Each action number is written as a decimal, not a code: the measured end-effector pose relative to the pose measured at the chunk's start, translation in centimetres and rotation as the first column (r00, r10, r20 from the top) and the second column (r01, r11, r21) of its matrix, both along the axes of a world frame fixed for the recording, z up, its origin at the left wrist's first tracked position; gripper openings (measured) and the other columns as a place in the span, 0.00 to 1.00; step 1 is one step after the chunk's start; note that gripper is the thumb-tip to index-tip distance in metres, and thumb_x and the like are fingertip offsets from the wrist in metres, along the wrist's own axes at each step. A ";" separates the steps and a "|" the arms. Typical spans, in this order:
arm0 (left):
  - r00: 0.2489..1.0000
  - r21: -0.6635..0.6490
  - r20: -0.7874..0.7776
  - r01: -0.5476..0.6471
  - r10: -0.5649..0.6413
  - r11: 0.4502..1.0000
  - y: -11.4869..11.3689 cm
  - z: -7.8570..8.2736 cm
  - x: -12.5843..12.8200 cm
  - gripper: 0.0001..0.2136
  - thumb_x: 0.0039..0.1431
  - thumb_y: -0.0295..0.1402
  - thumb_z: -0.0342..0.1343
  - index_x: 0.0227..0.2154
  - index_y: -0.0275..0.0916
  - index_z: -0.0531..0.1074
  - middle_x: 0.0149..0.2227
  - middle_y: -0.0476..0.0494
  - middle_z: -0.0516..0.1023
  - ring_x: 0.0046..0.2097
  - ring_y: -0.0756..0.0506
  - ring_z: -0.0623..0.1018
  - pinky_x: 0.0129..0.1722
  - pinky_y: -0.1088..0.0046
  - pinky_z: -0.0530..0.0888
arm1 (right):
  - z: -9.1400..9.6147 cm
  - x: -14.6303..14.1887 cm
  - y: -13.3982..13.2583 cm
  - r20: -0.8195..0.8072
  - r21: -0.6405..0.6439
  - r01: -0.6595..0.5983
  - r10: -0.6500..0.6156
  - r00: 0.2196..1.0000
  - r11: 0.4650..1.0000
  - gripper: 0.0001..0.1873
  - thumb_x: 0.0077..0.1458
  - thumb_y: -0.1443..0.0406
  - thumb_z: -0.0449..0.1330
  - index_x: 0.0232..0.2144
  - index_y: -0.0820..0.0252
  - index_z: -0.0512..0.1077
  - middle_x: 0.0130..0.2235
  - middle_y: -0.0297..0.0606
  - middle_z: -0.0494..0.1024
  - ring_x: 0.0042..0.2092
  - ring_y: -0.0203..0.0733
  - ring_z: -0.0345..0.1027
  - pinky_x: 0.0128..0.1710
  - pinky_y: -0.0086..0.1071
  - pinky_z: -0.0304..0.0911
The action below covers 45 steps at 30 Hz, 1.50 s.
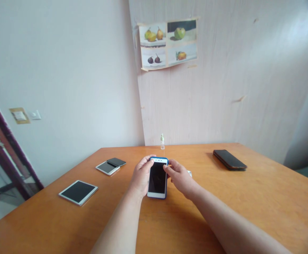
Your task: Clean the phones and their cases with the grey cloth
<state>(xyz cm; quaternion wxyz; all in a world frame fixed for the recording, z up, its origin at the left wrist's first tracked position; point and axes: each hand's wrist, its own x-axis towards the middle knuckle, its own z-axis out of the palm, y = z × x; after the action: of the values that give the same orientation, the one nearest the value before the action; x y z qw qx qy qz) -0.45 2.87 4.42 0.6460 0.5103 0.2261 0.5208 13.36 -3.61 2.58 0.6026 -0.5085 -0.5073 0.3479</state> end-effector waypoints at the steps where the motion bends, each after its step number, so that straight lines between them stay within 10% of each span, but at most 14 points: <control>1: 1.000 -0.008 0.011 0.016 -0.016 1.000 0.0 0.1 0.0 0.18 0.48 0.38 0.64 0.42 0.38 0.75 0.38 0.43 0.81 0.43 0.43 0.79 0.46 0.68 0.71 | 0.0 0.0 0.0 0.000 0.002 0.000 0.000 1.000 1.000 0.20 0.53 0.49 0.58 0.40 0.57 0.70 0.27 0.29 0.68 0.27 0.35 0.59 0.26 0.28 0.54; 22: 0.982 0.202 -0.131 -0.105 0.133 0.974 -1.4 -0.1 0.4 0.14 0.54 0.40 0.61 0.41 0.40 0.75 0.40 0.46 0.80 0.42 0.45 0.77 0.42 0.73 0.70 | 1.6 -0.8 -1.0 0.020 0.135 0.140 -0.144 0.989 0.981 0.14 0.57 0.52 0.55 0.31 0.56 0.68 0.26 0.29 0.65 0.30 0.37 0.57 0.31 0.31 0.55; 28: 0.990 0.142 -0.070 -0.107 0.118 0.984 -1.3 -0.5 0.8 0.14 0.52 0.39 0.62 0.41 0.40 0.75 0.42 0.45 0.80 0.44 0.44 0.77 0.45 0.71 0.70 | 1.7 -1.1 -0.9 -0.051 0.128 0.141 -0.136 0.989 0.982 0.16 0.55 0.51 0.57 0.31 0.57 0.68 0.26 0.30 0.65 0.30 0.37 0.56 0.30 0.30 0.55; 39: 0.888 -0.224 0.325 -0.261 0.324 0.939 2.3 0.1 -0.8 0.11 0.49 0.28 0.60 0.38 0.37 0.72 0.32 0.46 0.80 0.36 0.46 0.79 0.45 0.65 0.72 | -0.9 -0.8 0.0 -0.032 -0.289 -0.154 0.151 0.988 0.945 0.11 0.52 0.56 0.61 0.31 0.58 0.69 0.27 0.34 0.76 0.28 0.38 0.69 0.26 0.29 0.59; 45: 0.880 -0.237 0.347 -0.251 0.324 0.938 2.7 0.0 -1.0 0.07 0.52 0.25 0.57 0.36 0.37 0.71 0.33 0.45 0.79 0.37 0.48 0.79 0.44 0.68 0.73 | -1.1 0.0 0.7 -0.111 -0.161 -0.073 0.056 0.992 0.984 0.10 0.49 0.59 0.60 0.30 0.59 0.69 0.29 0.37 0.78 0.30 0.38 0.71 0.29 0.28 0.60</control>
<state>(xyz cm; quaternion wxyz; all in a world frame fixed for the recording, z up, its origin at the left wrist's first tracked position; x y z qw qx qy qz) -1.43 5.58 4.42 0.6373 0.2975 0.2171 0.6769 13.31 -2.90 1.52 0.5731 -0.5205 -0.4603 0.4345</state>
